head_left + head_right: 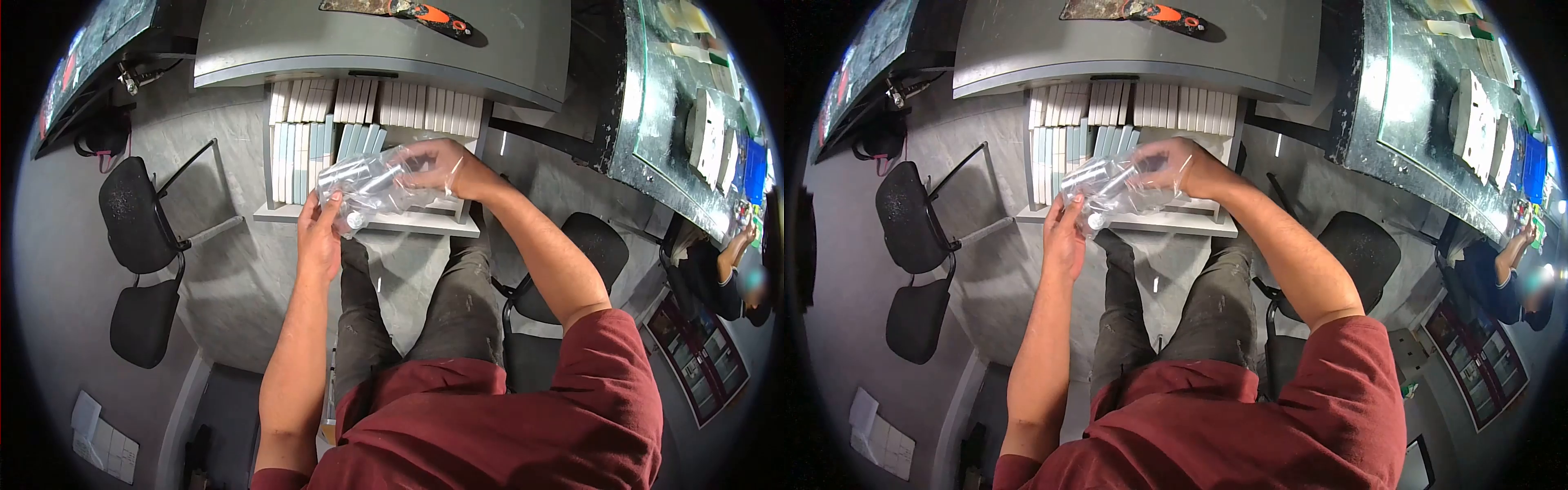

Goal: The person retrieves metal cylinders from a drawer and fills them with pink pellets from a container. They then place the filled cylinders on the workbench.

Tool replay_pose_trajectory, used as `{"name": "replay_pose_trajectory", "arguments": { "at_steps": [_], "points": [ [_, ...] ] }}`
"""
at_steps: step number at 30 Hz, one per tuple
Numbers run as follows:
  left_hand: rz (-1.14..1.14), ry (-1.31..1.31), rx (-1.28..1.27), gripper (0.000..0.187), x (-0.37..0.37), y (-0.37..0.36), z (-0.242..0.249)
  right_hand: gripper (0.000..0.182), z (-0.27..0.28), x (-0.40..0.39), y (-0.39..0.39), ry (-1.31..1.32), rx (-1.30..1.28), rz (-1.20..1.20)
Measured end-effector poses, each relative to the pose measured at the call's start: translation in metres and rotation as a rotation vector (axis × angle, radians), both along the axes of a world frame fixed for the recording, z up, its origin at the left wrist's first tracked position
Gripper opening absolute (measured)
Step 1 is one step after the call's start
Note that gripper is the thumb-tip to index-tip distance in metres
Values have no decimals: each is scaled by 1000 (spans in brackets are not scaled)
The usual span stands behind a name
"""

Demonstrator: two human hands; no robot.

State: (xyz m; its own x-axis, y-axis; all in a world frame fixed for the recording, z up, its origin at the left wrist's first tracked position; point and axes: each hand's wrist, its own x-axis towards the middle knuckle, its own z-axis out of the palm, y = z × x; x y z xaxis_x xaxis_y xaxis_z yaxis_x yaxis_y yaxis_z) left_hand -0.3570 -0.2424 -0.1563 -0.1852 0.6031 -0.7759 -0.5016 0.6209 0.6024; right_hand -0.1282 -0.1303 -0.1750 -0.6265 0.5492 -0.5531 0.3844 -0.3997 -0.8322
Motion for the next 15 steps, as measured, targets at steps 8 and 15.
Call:
{"name": "replay_pose_trajectory", "arguments": {
  "at_steps": [8, 15],
  "points": [
    [13, -99, 3, 40, 12, 1, 2, 34, -8, 2, -8, 365, -449, -233],
    [-10, -26, -29, 41, 20, 6, 13, 38, -2, -3, -10, 303, -785, -543]
  ]
}}
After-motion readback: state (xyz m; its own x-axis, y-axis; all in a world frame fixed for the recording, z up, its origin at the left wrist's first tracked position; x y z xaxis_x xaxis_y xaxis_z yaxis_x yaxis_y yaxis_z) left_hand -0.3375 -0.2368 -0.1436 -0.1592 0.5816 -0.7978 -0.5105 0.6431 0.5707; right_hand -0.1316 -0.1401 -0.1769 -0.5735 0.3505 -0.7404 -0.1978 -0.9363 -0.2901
